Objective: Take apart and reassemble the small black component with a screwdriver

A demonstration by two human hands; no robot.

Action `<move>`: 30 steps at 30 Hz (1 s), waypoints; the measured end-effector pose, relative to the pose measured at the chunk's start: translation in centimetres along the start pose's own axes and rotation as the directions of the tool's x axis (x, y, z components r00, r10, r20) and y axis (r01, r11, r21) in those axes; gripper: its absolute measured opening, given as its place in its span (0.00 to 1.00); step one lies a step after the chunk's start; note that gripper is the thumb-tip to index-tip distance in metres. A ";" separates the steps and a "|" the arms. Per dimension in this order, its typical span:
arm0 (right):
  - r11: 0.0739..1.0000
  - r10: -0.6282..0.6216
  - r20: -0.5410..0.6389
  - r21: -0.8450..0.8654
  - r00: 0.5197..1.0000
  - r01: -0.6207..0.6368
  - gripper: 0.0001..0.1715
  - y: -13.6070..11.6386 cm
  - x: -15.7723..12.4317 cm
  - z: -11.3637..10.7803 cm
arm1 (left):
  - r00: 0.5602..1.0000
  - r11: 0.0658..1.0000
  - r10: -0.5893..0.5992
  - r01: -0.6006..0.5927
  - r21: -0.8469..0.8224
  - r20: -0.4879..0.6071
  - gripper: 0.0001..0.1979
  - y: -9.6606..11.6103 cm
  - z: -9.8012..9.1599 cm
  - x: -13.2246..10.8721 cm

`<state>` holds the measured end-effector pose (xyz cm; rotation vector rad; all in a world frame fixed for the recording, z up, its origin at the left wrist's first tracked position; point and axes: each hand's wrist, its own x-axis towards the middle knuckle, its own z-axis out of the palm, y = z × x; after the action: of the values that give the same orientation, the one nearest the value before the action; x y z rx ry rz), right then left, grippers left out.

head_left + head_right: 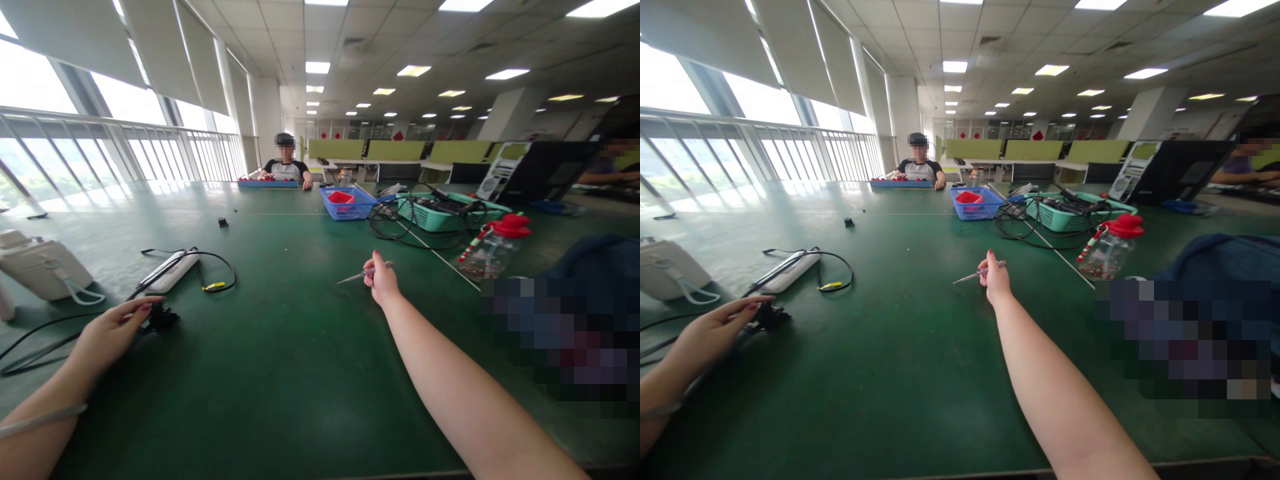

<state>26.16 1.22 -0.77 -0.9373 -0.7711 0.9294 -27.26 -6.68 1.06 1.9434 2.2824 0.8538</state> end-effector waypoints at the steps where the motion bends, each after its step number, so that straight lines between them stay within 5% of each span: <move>1: 1.000 0.000 0.001 0.000 1.000 0.000 0.28 0.0 0.0 0.0 | 0.997 1.000 0.021 -0.020 -0.017 0.069 0.26 -0.2 0.1 0.1; 4: 1.000 0.000 0.006 -0.002 1.000 0.000 0.28 0.0 0.0 0.0 | 0.983 0.997 0.074 -0.071 -0.027 0.168 0.24 -0.6 0.3 0.4; 20: 1.000 -0.006 0.015 -0.017 1.000 0.006 0.29 0.2 0.1 0.0 | 0.958 0.922 0.251 -0.281 0.266 0.139 0.24 1.0 0.0 -0.6; 25: 1.000 -0.008 0.019 -0.017 1.000 0.008 0.29 0.2 0.1 0.0 | 0.998 0.969 0.054 -0.058 0.240 0.026 0.24 0.6 -0.4 -0.4; 30: 1.000 -0.011 0.027 -0.023 1.000 0.012 0.29 0.2 0.1 0.0 | 0.979 0.960 -0.056 -0.001 0.279 0.197 0.29 0.1 -0.3 -0.2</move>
<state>26.15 1.37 -0.99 -0.9410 -0.8108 0.9268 -27.23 -6.93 1.33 1.9855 2.4043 0.3233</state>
